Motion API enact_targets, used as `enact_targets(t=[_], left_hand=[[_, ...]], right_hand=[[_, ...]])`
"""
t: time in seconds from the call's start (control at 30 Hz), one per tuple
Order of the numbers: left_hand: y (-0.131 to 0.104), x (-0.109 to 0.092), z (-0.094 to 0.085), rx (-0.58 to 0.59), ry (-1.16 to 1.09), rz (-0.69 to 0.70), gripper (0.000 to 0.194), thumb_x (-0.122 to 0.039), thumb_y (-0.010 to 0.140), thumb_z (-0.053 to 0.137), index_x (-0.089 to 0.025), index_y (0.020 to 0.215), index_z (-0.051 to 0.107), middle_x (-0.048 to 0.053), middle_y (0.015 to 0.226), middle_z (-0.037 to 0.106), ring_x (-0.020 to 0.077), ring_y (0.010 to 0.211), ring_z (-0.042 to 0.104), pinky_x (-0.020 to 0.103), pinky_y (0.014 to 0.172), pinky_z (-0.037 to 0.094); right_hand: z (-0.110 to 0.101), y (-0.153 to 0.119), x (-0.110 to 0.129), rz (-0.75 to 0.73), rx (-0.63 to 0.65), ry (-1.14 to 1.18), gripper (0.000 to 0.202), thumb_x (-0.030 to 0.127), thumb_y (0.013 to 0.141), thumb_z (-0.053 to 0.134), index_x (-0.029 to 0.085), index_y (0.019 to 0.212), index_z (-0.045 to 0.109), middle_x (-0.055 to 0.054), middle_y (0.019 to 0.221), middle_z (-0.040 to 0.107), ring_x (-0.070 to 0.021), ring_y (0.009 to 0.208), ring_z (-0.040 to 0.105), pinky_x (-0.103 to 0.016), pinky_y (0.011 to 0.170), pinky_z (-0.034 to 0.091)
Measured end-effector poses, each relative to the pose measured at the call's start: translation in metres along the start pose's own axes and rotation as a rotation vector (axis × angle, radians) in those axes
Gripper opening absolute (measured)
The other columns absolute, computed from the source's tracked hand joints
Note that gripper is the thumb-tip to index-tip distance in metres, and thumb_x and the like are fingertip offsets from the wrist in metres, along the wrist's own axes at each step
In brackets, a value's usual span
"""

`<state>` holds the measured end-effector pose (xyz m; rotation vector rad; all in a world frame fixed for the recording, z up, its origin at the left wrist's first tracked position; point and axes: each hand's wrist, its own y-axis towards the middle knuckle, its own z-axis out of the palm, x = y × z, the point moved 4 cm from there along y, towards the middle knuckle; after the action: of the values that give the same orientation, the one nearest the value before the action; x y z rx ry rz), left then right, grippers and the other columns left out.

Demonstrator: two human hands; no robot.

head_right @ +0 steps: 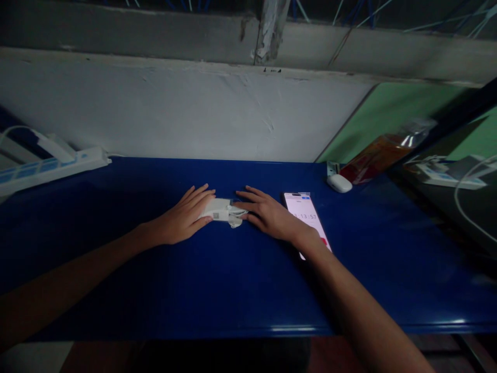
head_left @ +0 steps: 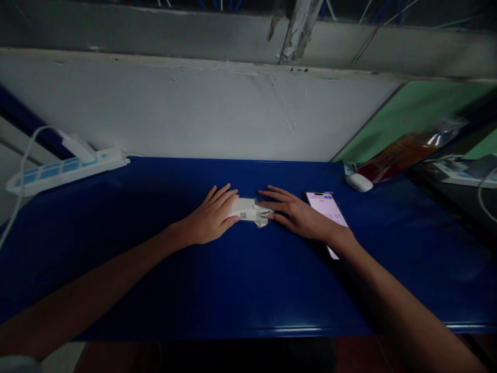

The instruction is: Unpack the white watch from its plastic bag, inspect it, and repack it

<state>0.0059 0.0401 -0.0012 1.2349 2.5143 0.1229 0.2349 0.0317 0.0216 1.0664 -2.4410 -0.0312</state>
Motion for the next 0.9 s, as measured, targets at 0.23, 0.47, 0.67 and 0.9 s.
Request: enact_targets(t=[0.23,0.47,0.67,0.9], left_hand=[[0.001,-0.003,-0.002,0.011,0.017,-0.043,0.049,-0.040,0.103,0.035,-0.007,0.139,0.040,0.023,0.148,0.042,0.0356,0.147,0.024,0.057,0.118,0.021],[0.001,-0.001,-0.002,0.013,-0.006,-0.054,0.054,-0.041,0.099,0.041,-0.008,0.141,0.039,0.023,0.151,0.038,0.0373,0.148,0.021,0.059,0.118,0.020],[0.004,0.000,-0.001,0.039,-0.010,-0.100,0.062,-0.043,0.099,0.042,-0.006,0.148,0.032,0.023,0.157,0.030,0.0365,0.150,0.015,0.057,0.120,0.016],[0.007,-0.002,-0.011,-0.019,-0.165,-0.104,0.060,-0.042,0.098,0.046,-0.010,0.147,0.035,0.021,0.157,0.031,0.0349,0.150,0.016,0.059,0.119,0.015]], right_hand=[[-0.026,-0.002,0.002,0.072,-0.312,-0.055,0.024,0.031,0.100,0.045,0.017,0.105,0.064,-0.016,0.116,0.066,-0.0287,0.114,0.062,-0.051,0.098,0.049],[-0.041,-0.011,-0.015,0.329,-0.948,0.573,0.028,0.050,0.093,0.056,0.024,0.097,0.063,-0.007,0.098,0.070,-0.0216,0.090,0.068,-0.041,0.082,0.054],[-0.021,0.001,-0.017,0.436,-0.909,1.475,0.031,0.055,0.083,0.068,0.025,0.078,0.061,0.000,0.089,0.075,-0.0154,0.084,0.072,-0.031,0.079,0.059],[-0.013,0.017,0.008,0.449,-0.644,1.687,0.012,0.031,0.094,0.057,0.027,0.089,0.068,0.003,0.089,0.077,-0.0135,0.088,0.073,-0.034,0.093,0.057]])
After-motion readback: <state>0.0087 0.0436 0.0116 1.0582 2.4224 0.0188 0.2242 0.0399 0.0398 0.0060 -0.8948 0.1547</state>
